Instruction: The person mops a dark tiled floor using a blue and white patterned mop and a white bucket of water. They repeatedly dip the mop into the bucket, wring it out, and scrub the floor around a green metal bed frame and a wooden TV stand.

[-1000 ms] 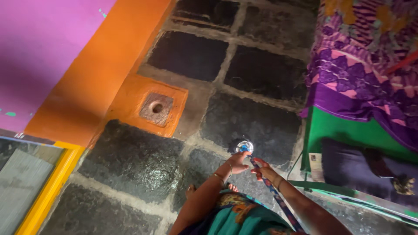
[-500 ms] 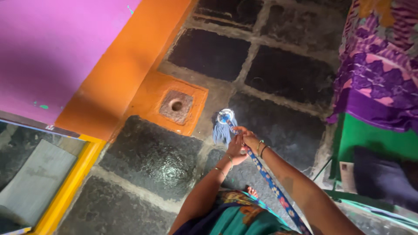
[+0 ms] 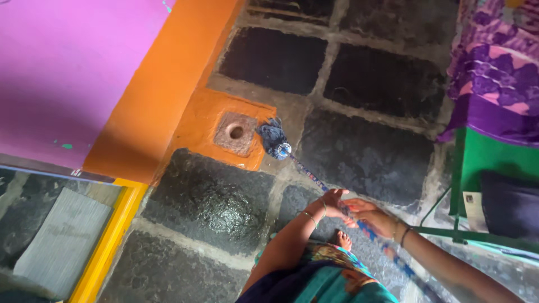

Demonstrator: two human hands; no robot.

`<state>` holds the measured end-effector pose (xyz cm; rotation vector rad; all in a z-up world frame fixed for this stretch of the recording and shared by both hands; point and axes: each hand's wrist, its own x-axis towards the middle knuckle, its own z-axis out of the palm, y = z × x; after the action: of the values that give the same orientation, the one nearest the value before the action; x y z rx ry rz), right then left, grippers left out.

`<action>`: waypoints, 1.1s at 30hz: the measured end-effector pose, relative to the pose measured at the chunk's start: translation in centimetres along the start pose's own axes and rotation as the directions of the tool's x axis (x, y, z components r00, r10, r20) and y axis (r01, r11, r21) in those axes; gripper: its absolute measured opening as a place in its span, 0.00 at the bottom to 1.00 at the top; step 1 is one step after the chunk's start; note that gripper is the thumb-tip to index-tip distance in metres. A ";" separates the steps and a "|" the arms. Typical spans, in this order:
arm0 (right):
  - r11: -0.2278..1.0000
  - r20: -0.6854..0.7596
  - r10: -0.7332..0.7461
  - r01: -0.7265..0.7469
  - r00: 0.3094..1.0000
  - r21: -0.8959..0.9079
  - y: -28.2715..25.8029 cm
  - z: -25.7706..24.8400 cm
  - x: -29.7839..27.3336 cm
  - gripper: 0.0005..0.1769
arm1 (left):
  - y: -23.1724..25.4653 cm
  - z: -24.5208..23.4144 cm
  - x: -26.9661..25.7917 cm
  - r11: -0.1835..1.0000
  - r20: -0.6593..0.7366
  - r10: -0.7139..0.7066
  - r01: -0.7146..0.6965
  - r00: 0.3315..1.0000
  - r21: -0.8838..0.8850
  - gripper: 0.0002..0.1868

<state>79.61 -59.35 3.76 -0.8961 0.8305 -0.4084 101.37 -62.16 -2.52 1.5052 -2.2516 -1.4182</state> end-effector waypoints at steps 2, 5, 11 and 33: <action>0.997 -0.046 -0.079 0.080 0.996 0.022 -1.8 -0.3 -1.1 0.31 | -0.2 0.0 0.2 0.999 -0.003 0.005 -0.005 1.000 -0.052 0.50; 0.918 -0.085 -0.159 0.179 0.984 0.355 -5.6 0.4 -3.8 0.33 | 0.0 -0.2 0.7 0.985 -0.143 0.037 -0.060 0.989 -0.162 0.42; 0.711 -0.290 -0.229 0.363 0.929 0.602 -11.6 5.7 -4.3 0.33 | -0.5 -3.1 0.9 0.971 -0.367 0.116 -0.184 0.923 -0.155 0.36; 0.482 -0.397 -0.806 0.876 0.439 -0.011 -20.7 19.9 -4.0 0.41 | 5.2 -12.4 -4.7 0.988 -0.690 0.066 -0.146 0.721 -0.058 0.15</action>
<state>92.95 -58.47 29.47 -1.0236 0.5686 -1.5894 106.62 -66.04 10.09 1.4986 -1.7209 -0.7329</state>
